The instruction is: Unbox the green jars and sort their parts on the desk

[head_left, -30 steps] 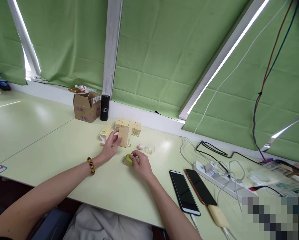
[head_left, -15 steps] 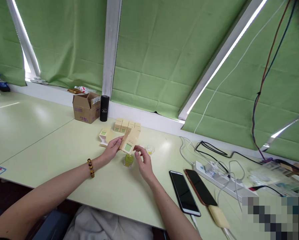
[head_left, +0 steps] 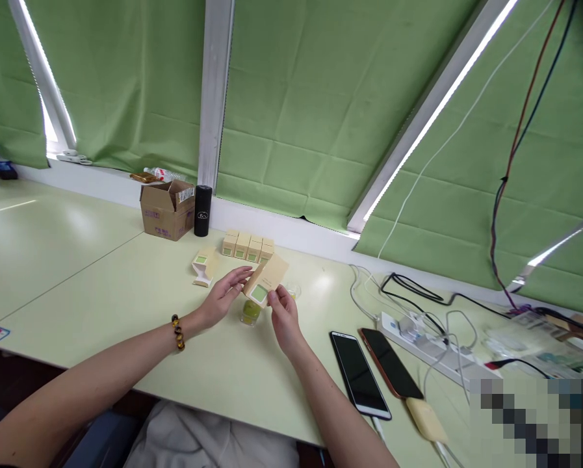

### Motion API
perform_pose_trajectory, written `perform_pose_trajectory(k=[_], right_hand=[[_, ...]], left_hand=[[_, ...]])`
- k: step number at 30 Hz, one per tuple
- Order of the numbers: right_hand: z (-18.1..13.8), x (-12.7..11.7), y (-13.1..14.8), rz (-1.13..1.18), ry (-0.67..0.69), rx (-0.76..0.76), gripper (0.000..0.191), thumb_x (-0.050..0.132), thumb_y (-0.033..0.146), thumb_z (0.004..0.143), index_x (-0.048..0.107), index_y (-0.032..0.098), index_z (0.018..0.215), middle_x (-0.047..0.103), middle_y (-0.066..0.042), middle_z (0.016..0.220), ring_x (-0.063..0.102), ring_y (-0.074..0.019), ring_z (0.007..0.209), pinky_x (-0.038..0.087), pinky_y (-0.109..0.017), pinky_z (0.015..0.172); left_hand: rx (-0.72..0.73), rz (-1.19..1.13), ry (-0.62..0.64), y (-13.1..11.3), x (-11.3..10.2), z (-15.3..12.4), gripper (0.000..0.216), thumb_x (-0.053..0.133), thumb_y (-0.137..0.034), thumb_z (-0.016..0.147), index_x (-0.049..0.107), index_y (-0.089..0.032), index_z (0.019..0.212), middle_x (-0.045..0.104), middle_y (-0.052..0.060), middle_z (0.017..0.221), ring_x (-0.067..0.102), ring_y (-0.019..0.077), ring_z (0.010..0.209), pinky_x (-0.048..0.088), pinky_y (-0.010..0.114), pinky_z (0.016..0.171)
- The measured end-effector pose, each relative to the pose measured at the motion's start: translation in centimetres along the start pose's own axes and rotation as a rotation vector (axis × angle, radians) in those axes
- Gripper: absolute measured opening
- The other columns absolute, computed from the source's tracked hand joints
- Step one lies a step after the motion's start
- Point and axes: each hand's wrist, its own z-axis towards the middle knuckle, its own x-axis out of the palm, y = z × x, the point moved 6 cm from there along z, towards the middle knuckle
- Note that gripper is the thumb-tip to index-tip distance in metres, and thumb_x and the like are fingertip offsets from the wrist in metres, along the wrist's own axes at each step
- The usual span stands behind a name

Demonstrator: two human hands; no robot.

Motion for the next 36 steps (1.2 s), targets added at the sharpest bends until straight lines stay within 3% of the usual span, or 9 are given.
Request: perform_pose_trajectory(k=[5,10,14,30,36], right_hand=[[0.1,-0.5,-0.2,-0.051,-0.065,0.017,0.043,0.068,0.064,0.089,0.068,0.025,0.108,0.073,-0.005,0.096,0.065,-0.0216,0.084,0.054,-0.034,0.079],[0.1,-0.6,-0.6,-0.079,-0.102,0.034,0.049,0.072,0.064,0.085,0.065,0.024,0.113,0.077,-0.007,0.099,0.069,-0.0235,0.088,0.055,-0.036,0.081],[0.0,-0.4,-1.2,-0.059,-0.075,0.066,0.052,0.074,0.063,0.085,0.058,0.024,0.117,0.079,-0.006,0.094,0.073,-0.0254,0.090,0.056,-0.038,0.085],[0.4,-0.6,-1.9,-0.146,-0.060,0.010,0.057,0.076,0.063,0.083,0.055,0.023,0.118,0.079,-0.006,0.090,0.072,-0.0246,0.088,0.053,-0.035,0.080],[0.2,-0.4,-1.8,-0.138,-0.042,0.016,0.054,0.076,0.059,0.086,0.055,0.023,0.120,0.080,-0.007,0.093,0.073,-0.0245,0.091,0.053,-0.038,0.087]], left_hand=[[0.127,0.266,0.065,-1.8,0.7,-0.6,0.055,0.058,-0.034,0.100,0.047,-0.024,0.154,0.054,0.016,0.154,0.054,0.0322,0.138,0.045,0.053,0.115],[0.095,0.374,0.082,-1.9,1.3,-0.7,0.058,0.059,-0.032,0.099,0.044,-0.022,0.154,0.059,0.015,0.145,0.059,0.0303,0.127,0.048,0.051,0.111],[0.091,0.372,0.079,-1.6,1.4,-0.7,0.055,0.058,-0.032,0.100,0.043,-0.022,0.152,0.059,0.015,0.145,0.058,0.0298,0.128,0.048,0.049,0.111],[0.052,0.215,0.094,-1.2,1.2,-0.4,0.048,0.058,-0.034,0.101,0.045,-0.024,0.147,0.056,0.015,0.144,0.055,0.0293,0.133,0.045,0.049,0.114],[0.042,0.173,0.081,-1.2,1.3,-0.3,0.044,0.060,-0.034,0.099,0.047,-0.022,0.140,0.058,0.015,0.137,0.057,0.0288,0.126,0.049,0.048,0.108]])
